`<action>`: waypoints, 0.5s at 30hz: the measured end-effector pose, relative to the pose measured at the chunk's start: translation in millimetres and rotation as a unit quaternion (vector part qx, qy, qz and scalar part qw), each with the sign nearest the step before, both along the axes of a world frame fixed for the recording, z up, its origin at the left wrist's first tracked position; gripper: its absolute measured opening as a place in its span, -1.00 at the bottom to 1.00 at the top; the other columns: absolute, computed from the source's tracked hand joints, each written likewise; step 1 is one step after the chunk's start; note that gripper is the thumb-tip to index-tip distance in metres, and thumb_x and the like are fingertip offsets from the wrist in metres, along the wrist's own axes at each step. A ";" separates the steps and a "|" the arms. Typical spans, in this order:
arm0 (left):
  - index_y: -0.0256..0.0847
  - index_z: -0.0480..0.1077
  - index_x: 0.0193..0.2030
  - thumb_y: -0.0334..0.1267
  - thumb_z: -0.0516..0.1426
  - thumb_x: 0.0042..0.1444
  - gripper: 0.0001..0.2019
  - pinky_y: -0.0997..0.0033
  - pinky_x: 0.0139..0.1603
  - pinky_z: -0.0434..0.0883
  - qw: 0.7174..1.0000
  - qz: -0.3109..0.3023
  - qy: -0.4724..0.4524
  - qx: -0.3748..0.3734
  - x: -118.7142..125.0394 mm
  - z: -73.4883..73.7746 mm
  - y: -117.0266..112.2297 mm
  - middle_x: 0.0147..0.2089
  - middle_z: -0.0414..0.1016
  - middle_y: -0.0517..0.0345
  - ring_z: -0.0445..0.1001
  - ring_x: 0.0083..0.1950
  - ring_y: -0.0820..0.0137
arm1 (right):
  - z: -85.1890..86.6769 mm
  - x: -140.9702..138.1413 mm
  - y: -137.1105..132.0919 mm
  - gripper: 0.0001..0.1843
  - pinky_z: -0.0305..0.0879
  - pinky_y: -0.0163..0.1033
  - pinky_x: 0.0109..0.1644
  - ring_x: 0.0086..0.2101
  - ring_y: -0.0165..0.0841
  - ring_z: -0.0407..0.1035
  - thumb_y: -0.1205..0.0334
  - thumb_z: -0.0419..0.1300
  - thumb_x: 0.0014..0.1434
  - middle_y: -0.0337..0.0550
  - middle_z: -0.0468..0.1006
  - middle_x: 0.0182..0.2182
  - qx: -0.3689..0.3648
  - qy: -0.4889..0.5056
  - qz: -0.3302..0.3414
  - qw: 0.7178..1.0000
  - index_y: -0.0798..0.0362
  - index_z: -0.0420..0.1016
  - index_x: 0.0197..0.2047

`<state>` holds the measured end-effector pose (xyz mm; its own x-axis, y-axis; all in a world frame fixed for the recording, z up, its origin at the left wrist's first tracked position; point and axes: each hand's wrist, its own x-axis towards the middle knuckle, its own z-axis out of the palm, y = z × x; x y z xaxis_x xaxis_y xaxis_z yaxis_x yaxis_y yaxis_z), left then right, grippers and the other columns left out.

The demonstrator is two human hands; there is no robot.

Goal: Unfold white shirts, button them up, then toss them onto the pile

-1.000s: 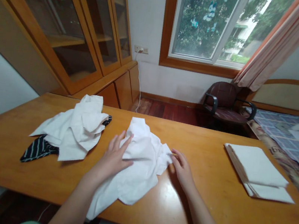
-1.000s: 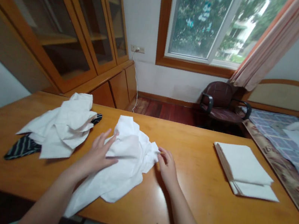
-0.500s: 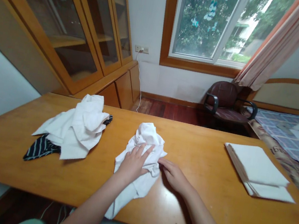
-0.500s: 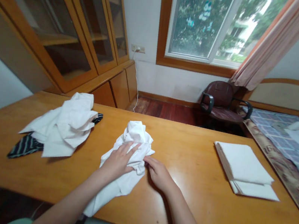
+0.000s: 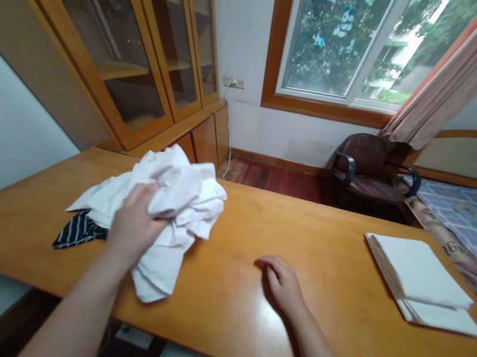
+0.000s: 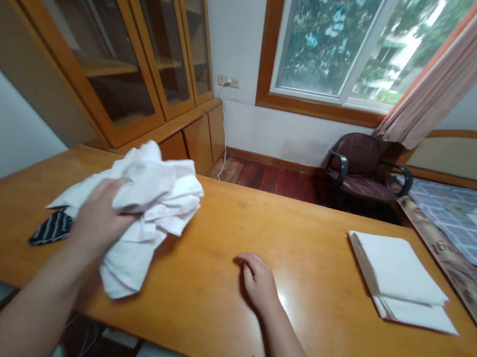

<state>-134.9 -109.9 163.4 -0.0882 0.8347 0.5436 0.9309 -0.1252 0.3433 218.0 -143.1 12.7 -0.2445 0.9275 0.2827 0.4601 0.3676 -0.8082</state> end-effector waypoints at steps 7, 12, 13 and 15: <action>-0.12 0.24 0.13 0.10 0.21 0.09 -0.45 -0.24 0.23 0.23 0.973 0.169 -0.001 0.158 -72.7 101.9 8.1 0.29 0.22 0.14 0.13 0.36 -0.08 | -2.7 -4.3 -2.1 -0.62 0.39 -0.06 0.06 -0.09 -0.26 0.47 0.43 -0.04 0.24 -0.08 0.60 -0.15 0.021 -0.034 0.029 0.999 0.00 0.55 -0.07; -0.34 0.13 0.31 -0.08 0.13 0.09 -0.32 -0.26 0.14 0.32 0.974 0.204 0.045 -0.091 -100.3 45.3 59.8 0.31 0.19 -0.22 0.26 0.27 -0.22 | -2.0 -4.8 -0.9 -0.63 0.39 -0.08 0.06 -0.10 -0.27 0.46 0.46 -0.03 0.23 -0.08 0.60 -0.17 0.022 -0.042 0.029 0.998 0.02 0.55 -0.09; -0.37 0.12 0.32 -0.11 0.07 0.14 -0.35 -0.26 0.13 0.32 0.966 0.186 0.052 -0.169 -102.3 23.2 69.3 0.30 0.20 -0.25 0.26 0.27 -0.23 | -1.7 -5.1 -0.9 -0.63 0.38 -0.08 0.06 -0.10 -0.27 0.46 0.46 -0.03 0.23 -0.08 0.60 -0.17 0.023 -0.046 0.030 0.998 0.02 0.55 -0.10; -0.38 0.15 0.32 -0.16 0.07 0.12 -0.37 -0.30 0.16 0.29 0.944 0.155 0.051 -0.288 -105.0 -22.9 84.0 0.34 0.17 -0.33 0.23 0.28 -0.25 | -1.5 -5.6 -0.9 -0.64 0.38 -0.08 0.05 -0.12 -0.26 0.45 0.46 -0.03 0.24 -0.07 0.60 -0.18 0.023 -0.053 0.028 0.998 0.03 0.56 -0.10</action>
<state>-239.9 -25.9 140.5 -0.3491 0.9367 0.0269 0.9236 0.3391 0.1788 212.4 -143.9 11.3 -0.3263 0.8980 0.2951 0.5192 0.4312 -0.7379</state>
